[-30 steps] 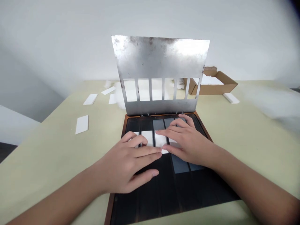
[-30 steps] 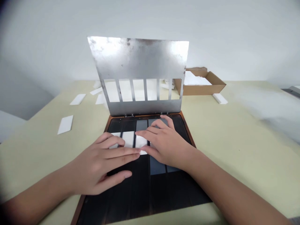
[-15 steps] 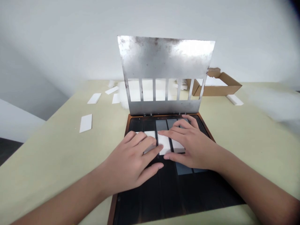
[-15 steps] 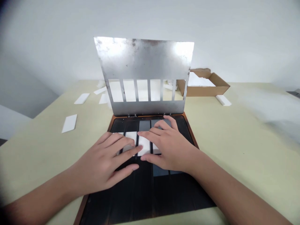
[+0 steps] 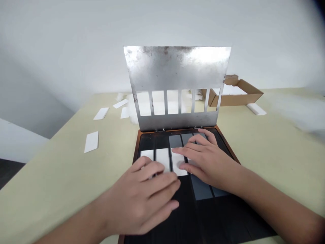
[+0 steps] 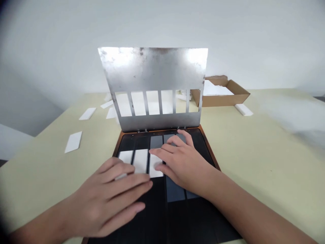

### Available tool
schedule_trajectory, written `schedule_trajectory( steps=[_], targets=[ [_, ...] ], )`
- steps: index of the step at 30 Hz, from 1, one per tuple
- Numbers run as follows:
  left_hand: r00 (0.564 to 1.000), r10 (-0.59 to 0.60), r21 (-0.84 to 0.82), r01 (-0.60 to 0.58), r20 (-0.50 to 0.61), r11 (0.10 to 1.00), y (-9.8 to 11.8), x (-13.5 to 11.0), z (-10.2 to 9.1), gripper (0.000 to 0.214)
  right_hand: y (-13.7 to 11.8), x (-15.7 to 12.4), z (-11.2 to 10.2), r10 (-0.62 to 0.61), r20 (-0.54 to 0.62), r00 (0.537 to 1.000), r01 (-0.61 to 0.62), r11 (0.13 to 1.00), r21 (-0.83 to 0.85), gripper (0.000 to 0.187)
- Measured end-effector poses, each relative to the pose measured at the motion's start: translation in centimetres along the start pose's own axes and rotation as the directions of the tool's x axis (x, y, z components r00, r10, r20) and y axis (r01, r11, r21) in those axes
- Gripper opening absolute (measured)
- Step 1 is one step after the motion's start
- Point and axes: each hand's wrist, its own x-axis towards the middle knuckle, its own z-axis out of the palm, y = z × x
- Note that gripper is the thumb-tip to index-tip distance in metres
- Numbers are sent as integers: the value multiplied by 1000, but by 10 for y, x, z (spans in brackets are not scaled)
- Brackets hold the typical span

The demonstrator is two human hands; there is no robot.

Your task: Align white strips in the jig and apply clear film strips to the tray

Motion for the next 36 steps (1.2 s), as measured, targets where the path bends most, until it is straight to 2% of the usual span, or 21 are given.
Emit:
schedule_trajectory(
  steps=[2, 4, 8, 13, 23, 29, 36],
  targets=[
    [998, 18, -28, -16, 59, 999, 3, 2, 1, 33, 0, 1, 0, -1, -7, 1000, 1, 1000, -2, 30],
    [994, -27, -35, 31, 104, 999, 5, 5, 3, 38, 0, 1, 1, 0, -15, 1000, -1, 1000, -4, 29],
    [989, -86, -37, 91, 118, 995, 5, 7, 4, 41, 0, 1, 1, 5, -18, 1000, -5, 1000, -5, 29],
    [983, -99, 23, 97, 156, 995, 1, 9, 0, 39, 0, 0, 1, 3, 7, 1000, -3, 1000, 10, 30],
    [975, -136, 45, 130, 175, 990, -4, 4, 5, 40, -5, -2, -10, 11, 58, 998, -16, 995, 100, 50],
    [967, -162, 61, 153, 197, 986, -7, 3, 2, 47, -9, -2, -15, 30, 68, 997, -39, 990, 137, 46],
    [962, -224, 137, 204, 157, 969, -7, 0, 3, 41, -9, -2, -15, 32, 57, 998, -39, 991, 131, 45]
  ],
)
